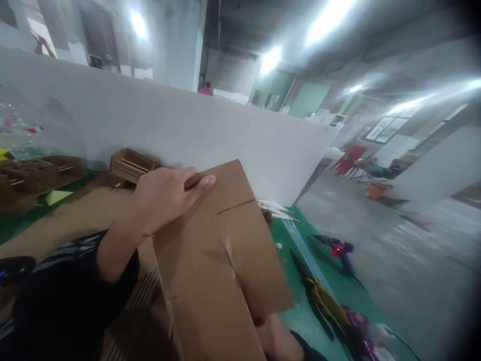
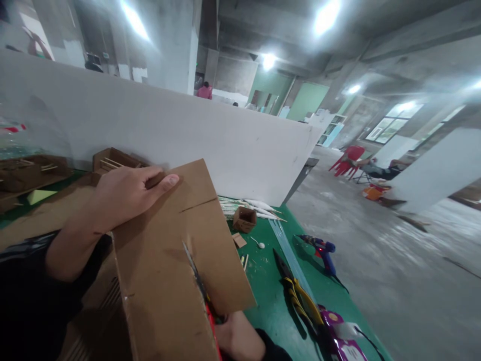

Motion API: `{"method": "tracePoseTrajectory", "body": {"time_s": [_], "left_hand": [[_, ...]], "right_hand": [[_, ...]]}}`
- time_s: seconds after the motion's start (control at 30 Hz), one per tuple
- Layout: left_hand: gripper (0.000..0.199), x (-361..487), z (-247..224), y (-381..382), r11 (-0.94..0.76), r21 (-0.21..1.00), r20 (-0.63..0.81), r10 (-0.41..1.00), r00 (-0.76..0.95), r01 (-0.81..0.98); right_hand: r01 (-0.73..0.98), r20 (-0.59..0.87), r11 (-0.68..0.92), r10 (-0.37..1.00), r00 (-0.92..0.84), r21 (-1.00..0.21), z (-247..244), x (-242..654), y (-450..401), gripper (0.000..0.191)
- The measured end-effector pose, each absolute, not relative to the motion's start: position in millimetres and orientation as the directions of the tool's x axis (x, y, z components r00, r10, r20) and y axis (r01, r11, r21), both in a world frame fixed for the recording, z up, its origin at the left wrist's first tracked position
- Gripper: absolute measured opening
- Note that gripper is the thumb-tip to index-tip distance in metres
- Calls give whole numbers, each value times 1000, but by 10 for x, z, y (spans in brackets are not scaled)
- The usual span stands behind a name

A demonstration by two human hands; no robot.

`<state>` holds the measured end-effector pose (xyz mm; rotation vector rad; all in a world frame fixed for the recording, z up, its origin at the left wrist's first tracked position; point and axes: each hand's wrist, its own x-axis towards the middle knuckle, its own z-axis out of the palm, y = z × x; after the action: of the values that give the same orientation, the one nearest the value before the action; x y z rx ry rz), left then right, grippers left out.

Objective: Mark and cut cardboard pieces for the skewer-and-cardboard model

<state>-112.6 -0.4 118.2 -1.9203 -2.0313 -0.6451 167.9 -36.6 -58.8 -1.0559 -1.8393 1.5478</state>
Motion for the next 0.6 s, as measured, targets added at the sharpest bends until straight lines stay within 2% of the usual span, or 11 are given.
{"method": "tracePoseTrajectory", "body": {"time_s": [0.1,0.27,0.5,0.6], "left_hand": [[65,-1122,1188,10,30,151,440,893,-95,988],[63,-1095,1192,15,33,139,396,914,-86,990],[64,-1098,1205,13,9,120,422,905,-59,993],[64,-1092,1210,10,15,107,427,902,-60,994]], "right_hand": [[273,-161,28,748,-643,-962,-542,1692,-339,60],[326,-48,240,735,-676,-915,-541,1637,-293,34],[359,-40,234,787,-616,-904,-682,1661,-305,43],[338,-45,207,794,-606,-918,-681,1665,-314,39]]}}
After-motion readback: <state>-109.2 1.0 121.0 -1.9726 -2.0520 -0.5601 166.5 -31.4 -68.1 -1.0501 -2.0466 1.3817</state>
